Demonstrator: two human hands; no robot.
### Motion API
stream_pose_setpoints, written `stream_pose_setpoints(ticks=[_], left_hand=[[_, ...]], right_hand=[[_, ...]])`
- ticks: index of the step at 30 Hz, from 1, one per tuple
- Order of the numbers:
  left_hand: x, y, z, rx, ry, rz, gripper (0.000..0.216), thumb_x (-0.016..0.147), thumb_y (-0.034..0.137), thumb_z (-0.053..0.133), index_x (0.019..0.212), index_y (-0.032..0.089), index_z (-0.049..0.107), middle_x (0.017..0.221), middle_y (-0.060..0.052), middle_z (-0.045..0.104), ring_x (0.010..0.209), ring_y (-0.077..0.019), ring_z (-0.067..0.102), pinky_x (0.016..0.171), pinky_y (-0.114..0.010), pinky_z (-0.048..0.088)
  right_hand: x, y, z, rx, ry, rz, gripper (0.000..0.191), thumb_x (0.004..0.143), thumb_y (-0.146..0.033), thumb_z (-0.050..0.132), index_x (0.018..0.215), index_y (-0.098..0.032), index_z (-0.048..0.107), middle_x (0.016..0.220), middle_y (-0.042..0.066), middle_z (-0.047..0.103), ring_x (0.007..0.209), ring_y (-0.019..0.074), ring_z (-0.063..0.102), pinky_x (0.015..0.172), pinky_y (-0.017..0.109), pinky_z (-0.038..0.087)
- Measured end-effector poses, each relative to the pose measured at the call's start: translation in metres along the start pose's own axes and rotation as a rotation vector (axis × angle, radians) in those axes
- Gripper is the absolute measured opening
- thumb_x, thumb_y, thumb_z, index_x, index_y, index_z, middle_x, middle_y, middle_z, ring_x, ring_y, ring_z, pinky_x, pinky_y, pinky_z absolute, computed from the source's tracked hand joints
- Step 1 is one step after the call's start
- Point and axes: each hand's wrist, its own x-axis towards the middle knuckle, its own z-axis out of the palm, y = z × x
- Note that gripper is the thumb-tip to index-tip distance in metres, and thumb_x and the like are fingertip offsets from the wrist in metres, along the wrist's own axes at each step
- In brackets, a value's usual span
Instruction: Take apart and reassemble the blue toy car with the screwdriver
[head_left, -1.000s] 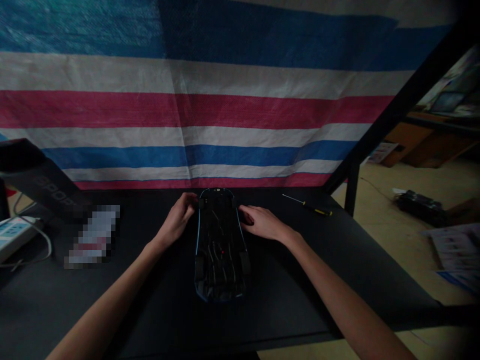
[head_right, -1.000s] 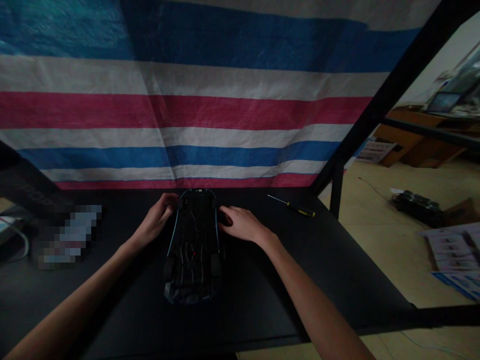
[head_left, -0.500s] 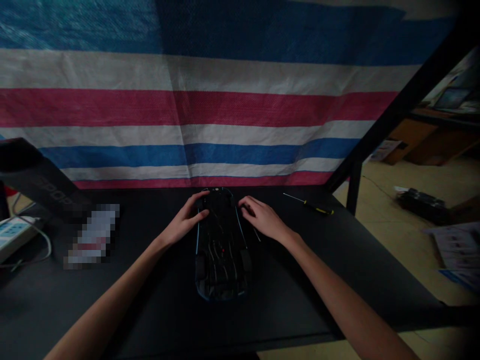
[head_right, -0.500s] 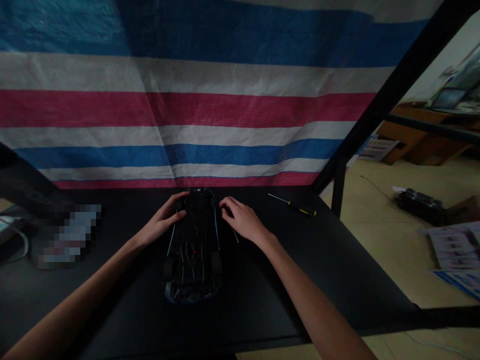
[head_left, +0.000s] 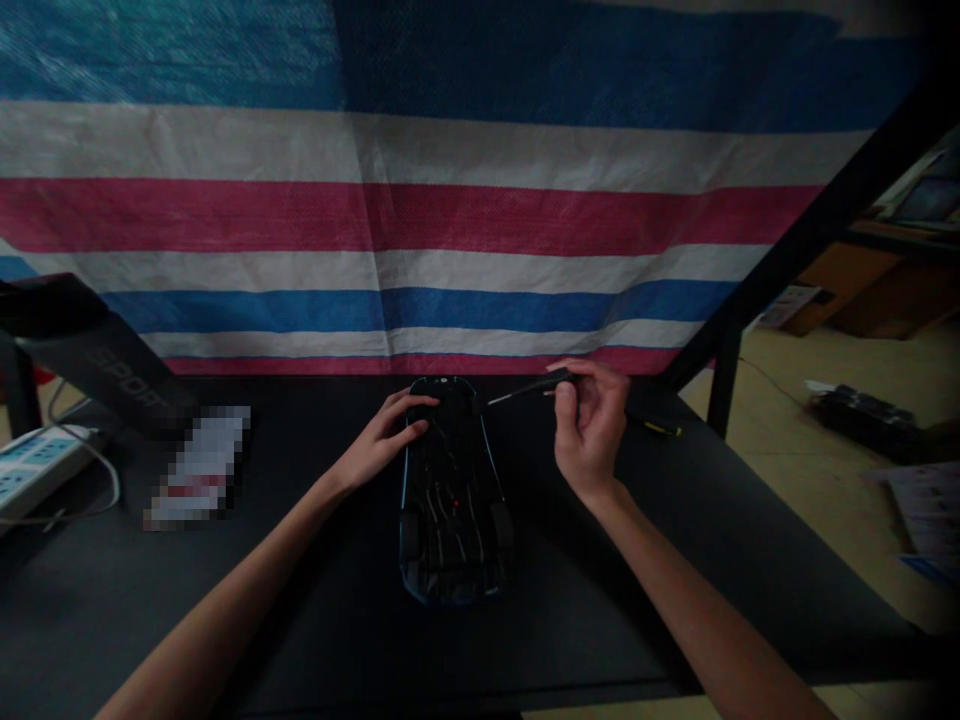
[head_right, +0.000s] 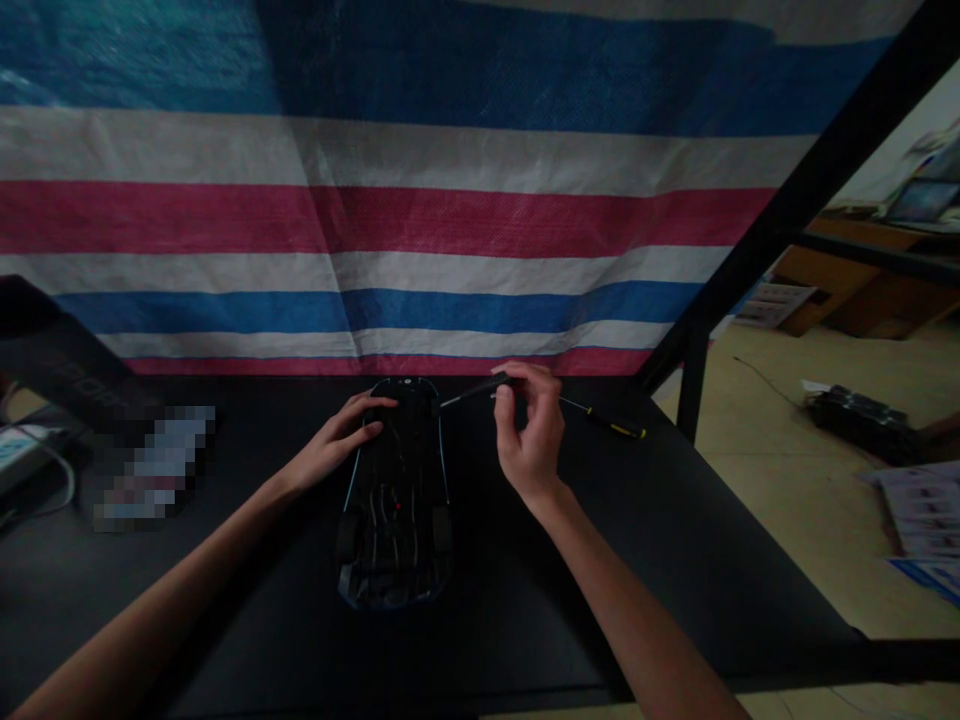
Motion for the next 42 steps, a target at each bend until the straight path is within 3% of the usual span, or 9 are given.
stream_pose_setpoints(ticks=[2, 10, 36, 42], left_hand=[[0.000, 0.000, 0.000, 0.008, 0.008, -0.006, 0.042, 0.103, 0.051, 0.059, 0.139, 0.031, 0.066, 0.163, -0.009, 0.050, 0.164, -0.0335, 0.029, 0.136, -0.058, 0.016], [0.000, 0.000, 0.001, 0.056, 0.018, 0.026, 0.039, 0.104, 0.049, 0.056, 0.138, 0.031, 0.066, 0.160, -0.009, 0.053, 0.161, -0.0322, 0.035, 0.136, -0.057, 0.019], [-0.001, 0.001, 0.003, 0.051, 0.028, 0.022, 0.038, 0.104, 0.048, 0.057, 0.137, 0.031, 0.067, 0.159, -0.009, 0.054, 0.163, -0.0348, 0.032, 0.135, -0.059, 0.021], [-0.001, 0.003, 0.003, 0.053, 0.021, 0.018, 0.040, 0.105, 0.051, 0.056, 0.137, 0.031, 0.066, 0.160, -0.009, 0.052, 0.162, -0.0332, 0.032, 0.136, -0.058, 0.018]], right_hand=[[-0.001, -0.006, 0.000, 0.013, 0.006, -0.072, 0.019, 0.108, -0.025, 0.052, 0.127, -0.027, 0.054, 0.113, 0.009, 0.064, 0.103, 0.0237, 0.070, 0.087, 0.043, 0.061], [-0.006, -0.012, 0.002, 0.019, -0.205, -0.229, 0.031, 0.104, -0.016, 0.057, 0.132, -0.028, 0.056, 0.113, 0.007, 0.067, 0.105, 0.0219, 0.068, 0.089, 0.042, 0.061], [-0.006, -0.016, 0.003, -0.080, -0.295, -0.251, 0.033, 0.106, -0.017, 0.057, 0.136, -0.029, 0.055, 0.116, 0.007, 0.069, 0.108, 0.0233, 0.071, 0.090, 0.043, 0.064], [-0.009, -0.015, 0.006, -0.081, -0.281, -0.196, 0.038, 0.100, -0.024, 0.073, 0.133, -0.030, 0.056, 0.108, 0.003, 0.068, 0.079, 0.0164, 0.065, 0.069, 0.032, 0.061]])
